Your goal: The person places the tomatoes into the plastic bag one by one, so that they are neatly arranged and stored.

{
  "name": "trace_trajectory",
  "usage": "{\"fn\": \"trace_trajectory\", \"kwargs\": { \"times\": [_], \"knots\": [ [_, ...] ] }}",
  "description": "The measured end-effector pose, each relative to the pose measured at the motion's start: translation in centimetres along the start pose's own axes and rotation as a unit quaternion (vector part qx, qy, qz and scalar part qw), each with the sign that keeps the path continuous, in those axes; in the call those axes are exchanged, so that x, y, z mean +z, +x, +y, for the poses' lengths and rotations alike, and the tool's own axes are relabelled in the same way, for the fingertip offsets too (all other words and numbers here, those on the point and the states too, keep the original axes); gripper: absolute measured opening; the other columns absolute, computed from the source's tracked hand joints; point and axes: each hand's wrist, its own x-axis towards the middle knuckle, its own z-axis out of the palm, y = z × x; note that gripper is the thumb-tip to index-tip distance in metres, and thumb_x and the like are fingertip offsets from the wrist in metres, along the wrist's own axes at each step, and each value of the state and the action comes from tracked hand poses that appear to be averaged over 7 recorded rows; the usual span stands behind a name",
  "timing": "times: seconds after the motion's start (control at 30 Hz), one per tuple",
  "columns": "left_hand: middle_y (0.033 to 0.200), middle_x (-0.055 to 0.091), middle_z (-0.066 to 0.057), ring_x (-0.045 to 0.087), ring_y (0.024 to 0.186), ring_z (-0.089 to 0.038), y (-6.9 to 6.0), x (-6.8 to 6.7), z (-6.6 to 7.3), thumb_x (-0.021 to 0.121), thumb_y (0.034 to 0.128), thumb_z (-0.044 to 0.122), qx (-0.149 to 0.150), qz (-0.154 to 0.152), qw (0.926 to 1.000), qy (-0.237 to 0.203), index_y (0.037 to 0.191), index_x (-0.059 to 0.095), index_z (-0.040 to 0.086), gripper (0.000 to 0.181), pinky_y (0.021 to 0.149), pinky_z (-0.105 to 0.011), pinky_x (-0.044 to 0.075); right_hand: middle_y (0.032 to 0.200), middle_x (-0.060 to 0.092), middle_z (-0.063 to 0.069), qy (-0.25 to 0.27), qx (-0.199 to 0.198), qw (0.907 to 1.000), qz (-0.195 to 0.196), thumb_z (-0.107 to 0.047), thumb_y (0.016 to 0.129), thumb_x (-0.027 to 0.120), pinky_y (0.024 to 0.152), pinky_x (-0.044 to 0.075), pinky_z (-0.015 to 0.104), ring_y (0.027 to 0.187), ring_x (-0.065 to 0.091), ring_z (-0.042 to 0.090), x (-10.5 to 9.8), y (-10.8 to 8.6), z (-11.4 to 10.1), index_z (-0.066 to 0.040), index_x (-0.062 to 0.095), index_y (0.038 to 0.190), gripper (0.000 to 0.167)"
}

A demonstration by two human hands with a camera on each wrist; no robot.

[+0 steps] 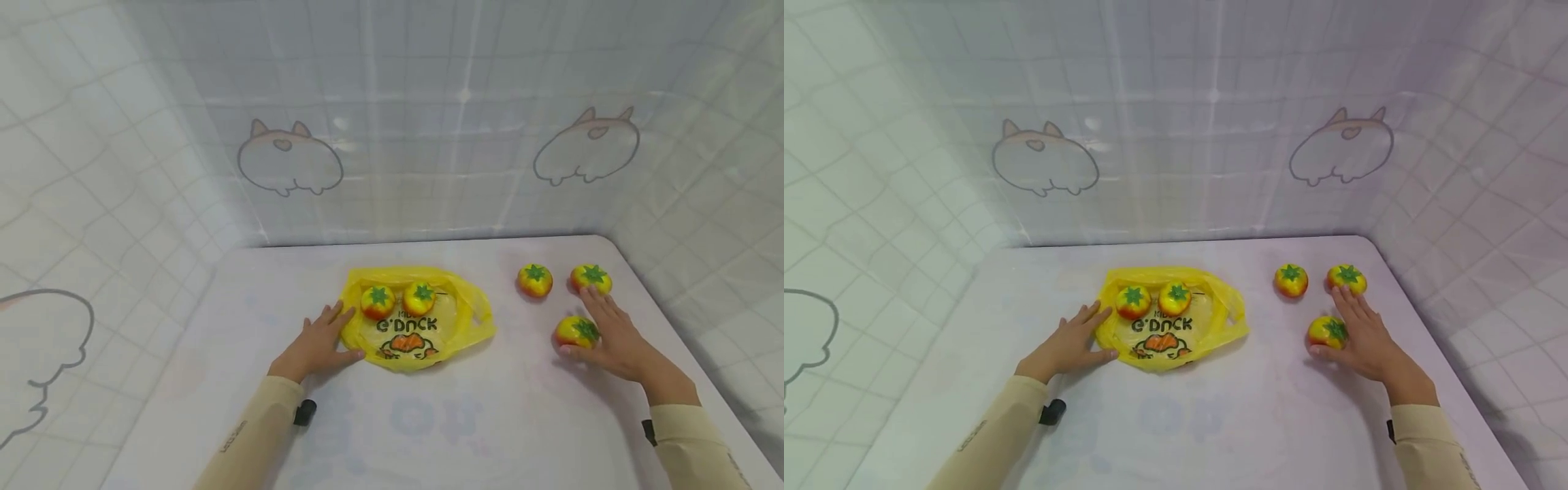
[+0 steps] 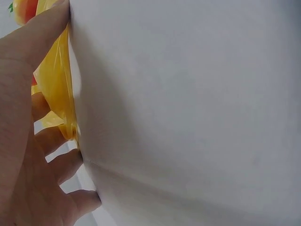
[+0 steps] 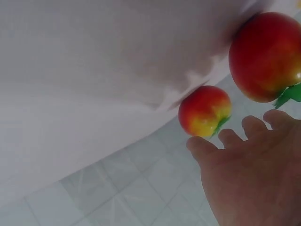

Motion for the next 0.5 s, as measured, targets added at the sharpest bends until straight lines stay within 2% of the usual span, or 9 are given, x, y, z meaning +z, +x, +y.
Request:
{"fn": "trace_trajectory", "kwargs": {
  "times": [0.27, 0.5],
  "knots": [
    [0.173, 0.013, -0.013, 0.011, 0.158, -0.041, -0.24, 0.07, -0.19, 0.069, 0.0845, 0.071, 0.004, 0.001, 1.0, -0.001, 0.163, 0.031, 0.02, 0.101, 0.121, -0.071, 0.009, 0.17, -0.008, 0.025, 0.007, 0.012, 0.9998, -0.017, -0.056, 0.084, 0.078, 0.117, -0.003, 0.076, 0.153, -0.007, 0.055, 0.68, -0.31, -0.01, -0.008, -0.003, 0.165, 0.125],
    [0.173, 0.011, -0.01, 0.01, 0.158, -0.039, -0.18, 0.29, -0.23, 0.066, 0.0846, 0.074, -0.002, 0.0, 1.0, 0.002, 0.164, 0.029, 0.022, 0.102, 0.123, -0.068, 0.009, 0.169, -0.005, 0.028, 0.0, 0.011, 0.9997, -0.021, -0.056, 0.084, 0.077, 0.116, -0.002, 0.077, 0.151, -0.006, 0.058, 0.39, -0.02, -0.11, -0.006, -0.001, 0.165, 0.123]
  ]
}}
